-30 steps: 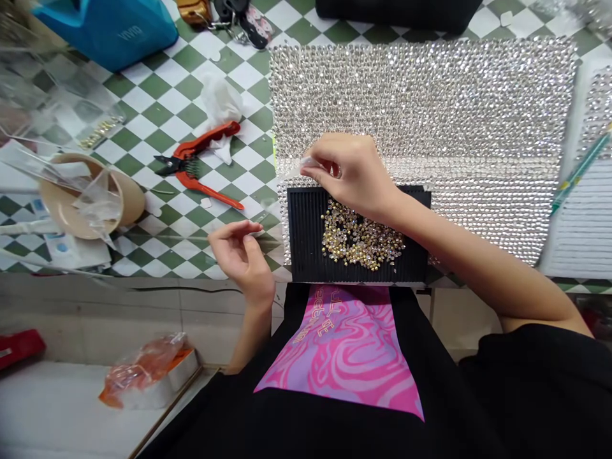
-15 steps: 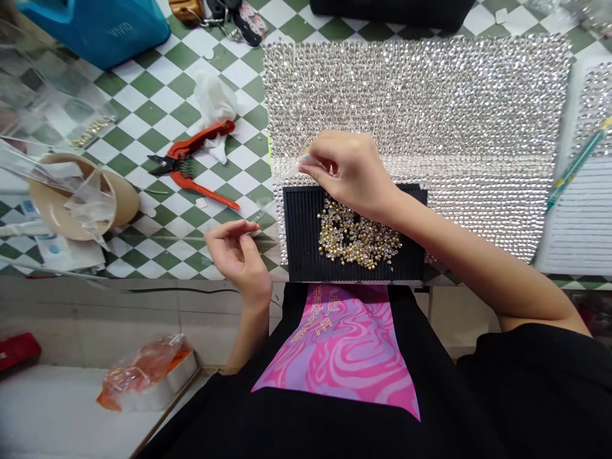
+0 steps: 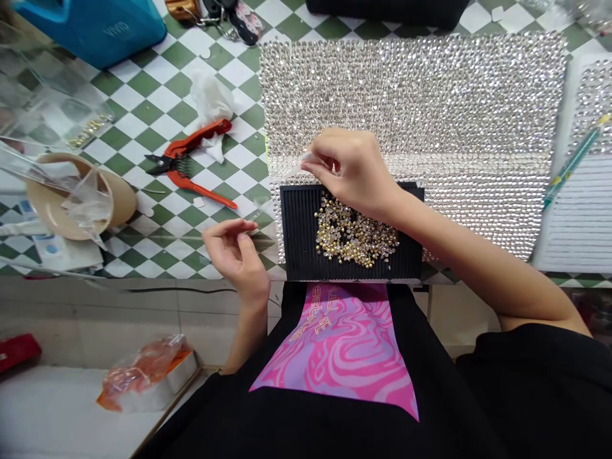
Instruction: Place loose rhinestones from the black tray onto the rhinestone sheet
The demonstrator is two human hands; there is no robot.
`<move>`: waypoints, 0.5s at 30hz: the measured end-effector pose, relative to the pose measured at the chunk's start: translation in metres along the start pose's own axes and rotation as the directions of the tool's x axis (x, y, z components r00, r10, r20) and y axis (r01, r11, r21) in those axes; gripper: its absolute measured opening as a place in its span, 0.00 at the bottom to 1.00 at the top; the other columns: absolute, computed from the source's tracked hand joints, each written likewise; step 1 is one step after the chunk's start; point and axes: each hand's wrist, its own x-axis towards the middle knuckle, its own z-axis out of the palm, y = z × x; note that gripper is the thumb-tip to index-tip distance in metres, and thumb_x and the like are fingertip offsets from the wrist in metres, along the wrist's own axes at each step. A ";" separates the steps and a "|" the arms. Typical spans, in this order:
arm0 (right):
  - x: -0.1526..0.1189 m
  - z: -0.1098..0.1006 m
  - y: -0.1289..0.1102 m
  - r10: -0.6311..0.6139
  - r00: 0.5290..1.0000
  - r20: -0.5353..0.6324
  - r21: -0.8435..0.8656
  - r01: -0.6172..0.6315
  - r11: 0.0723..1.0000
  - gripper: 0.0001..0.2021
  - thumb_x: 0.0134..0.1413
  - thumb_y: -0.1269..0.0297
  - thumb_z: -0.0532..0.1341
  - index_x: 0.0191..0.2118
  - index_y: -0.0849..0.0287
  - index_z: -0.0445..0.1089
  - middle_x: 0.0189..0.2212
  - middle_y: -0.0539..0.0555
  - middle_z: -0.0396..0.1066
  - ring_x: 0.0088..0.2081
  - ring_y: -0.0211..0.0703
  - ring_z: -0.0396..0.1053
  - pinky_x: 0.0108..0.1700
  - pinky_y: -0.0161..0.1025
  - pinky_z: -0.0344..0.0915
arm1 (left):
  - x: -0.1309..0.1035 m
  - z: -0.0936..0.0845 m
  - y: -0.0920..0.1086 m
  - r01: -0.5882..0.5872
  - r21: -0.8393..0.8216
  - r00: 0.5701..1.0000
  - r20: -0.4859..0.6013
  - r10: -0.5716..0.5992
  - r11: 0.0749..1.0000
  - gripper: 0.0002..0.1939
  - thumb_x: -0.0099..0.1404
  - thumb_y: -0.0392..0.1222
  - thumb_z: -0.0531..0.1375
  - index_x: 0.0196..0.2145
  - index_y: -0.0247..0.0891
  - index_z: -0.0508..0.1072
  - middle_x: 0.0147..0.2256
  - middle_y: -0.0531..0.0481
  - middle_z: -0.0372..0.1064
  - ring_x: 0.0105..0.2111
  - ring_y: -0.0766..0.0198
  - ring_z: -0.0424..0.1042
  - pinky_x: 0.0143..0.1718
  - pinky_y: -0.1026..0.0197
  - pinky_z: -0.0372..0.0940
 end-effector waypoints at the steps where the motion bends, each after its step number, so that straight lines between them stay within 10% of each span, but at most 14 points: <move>1: 0.000 0.000 0.001 -0.002 1.000 -0.008 0.009 0.003 1.000 0.17 0.51 0.44 0.67 0.26 0.52 0.70 0.25 0.53 0.69 0.27 0.38 0.60 0.36 0.43 0.65 | 0.000 0.000 0.000 -0.001 0.013 1.000 -0.004 0.001 1.000 0.05 0.72 0.46 0.57 0.43 0.47 0.70 0.39 0.49 0.67 0.40 0.60 0.72 0.45 0.51 0.67; 15: -0.007 -0.005 -0.001 -0.018 0.999 -0.032 -0.142 0.013 0.990 0.16 0.60 0.52 0.62 0.25 0.55 0.67 0.27 0.54 0.70 0.30 0.41 0.65 0.37 0.45 0.66 | 0.001 0.000 -0.001 -0.023 0.066 1.000 0.004 0.023 0.998 0.07 0.73 0.48 0.56 0.44 0.46 0.69 0.39 0.48 0.67 0.39 0.60 0.72 0.45 0.51 0.69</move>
